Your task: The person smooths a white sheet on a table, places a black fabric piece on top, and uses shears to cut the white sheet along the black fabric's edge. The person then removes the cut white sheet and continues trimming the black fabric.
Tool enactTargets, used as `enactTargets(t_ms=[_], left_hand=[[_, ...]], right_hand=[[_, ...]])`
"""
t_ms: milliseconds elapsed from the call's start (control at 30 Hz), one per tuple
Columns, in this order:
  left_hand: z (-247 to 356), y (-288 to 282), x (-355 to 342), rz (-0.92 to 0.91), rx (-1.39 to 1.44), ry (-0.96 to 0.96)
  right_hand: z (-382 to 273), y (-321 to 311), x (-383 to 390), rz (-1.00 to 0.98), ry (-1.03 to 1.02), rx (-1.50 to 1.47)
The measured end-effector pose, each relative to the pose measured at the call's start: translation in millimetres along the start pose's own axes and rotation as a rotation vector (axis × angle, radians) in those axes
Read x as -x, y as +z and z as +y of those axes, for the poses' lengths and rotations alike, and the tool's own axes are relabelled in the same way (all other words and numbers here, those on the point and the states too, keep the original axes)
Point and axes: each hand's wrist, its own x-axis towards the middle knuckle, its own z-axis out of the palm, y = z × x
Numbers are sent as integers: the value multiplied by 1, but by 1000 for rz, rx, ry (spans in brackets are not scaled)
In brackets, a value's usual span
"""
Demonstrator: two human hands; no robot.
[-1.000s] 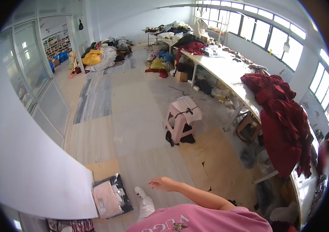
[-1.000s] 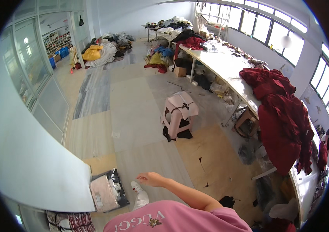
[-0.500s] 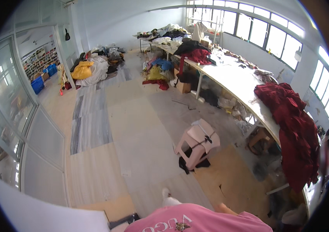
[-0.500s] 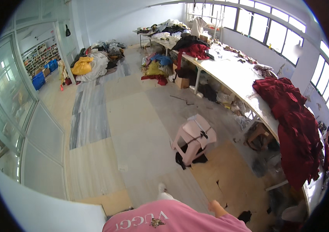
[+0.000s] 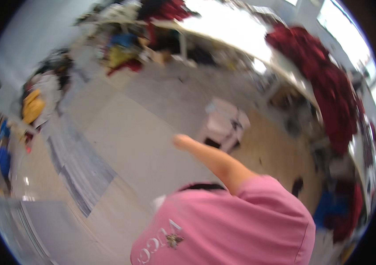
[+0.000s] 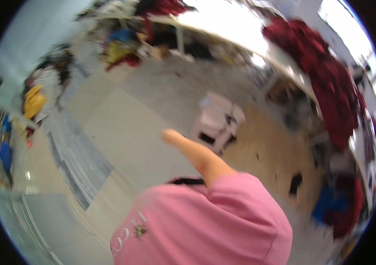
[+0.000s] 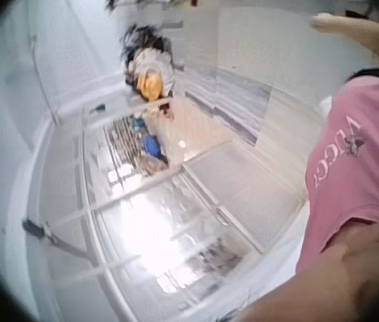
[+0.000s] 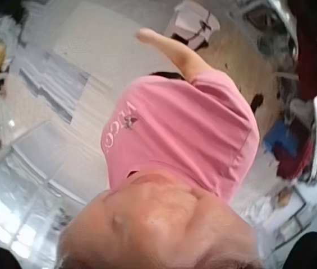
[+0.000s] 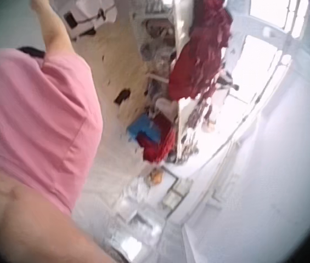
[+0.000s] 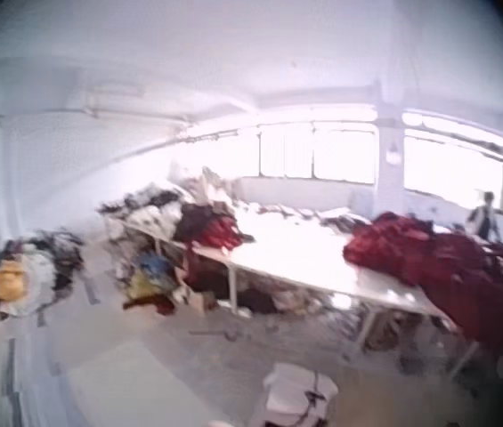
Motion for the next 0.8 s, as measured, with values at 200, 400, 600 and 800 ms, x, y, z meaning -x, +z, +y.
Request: enactTargets(t_ms=[200,400,600,800], left_hand=[[96,-83,-101,-47,-103,36],[198,-110,-223,-161,-151,68],[281,-120,-320,-255,-190,83],[338,-137,-398,-311,-179,81]], right_hand=[[-187,-12,-41,32,-535,-524],[-26,108,-45,-82,382,-223],[25,121,69,250,939,-406],[-43,135,38,-285,1169,-807]])
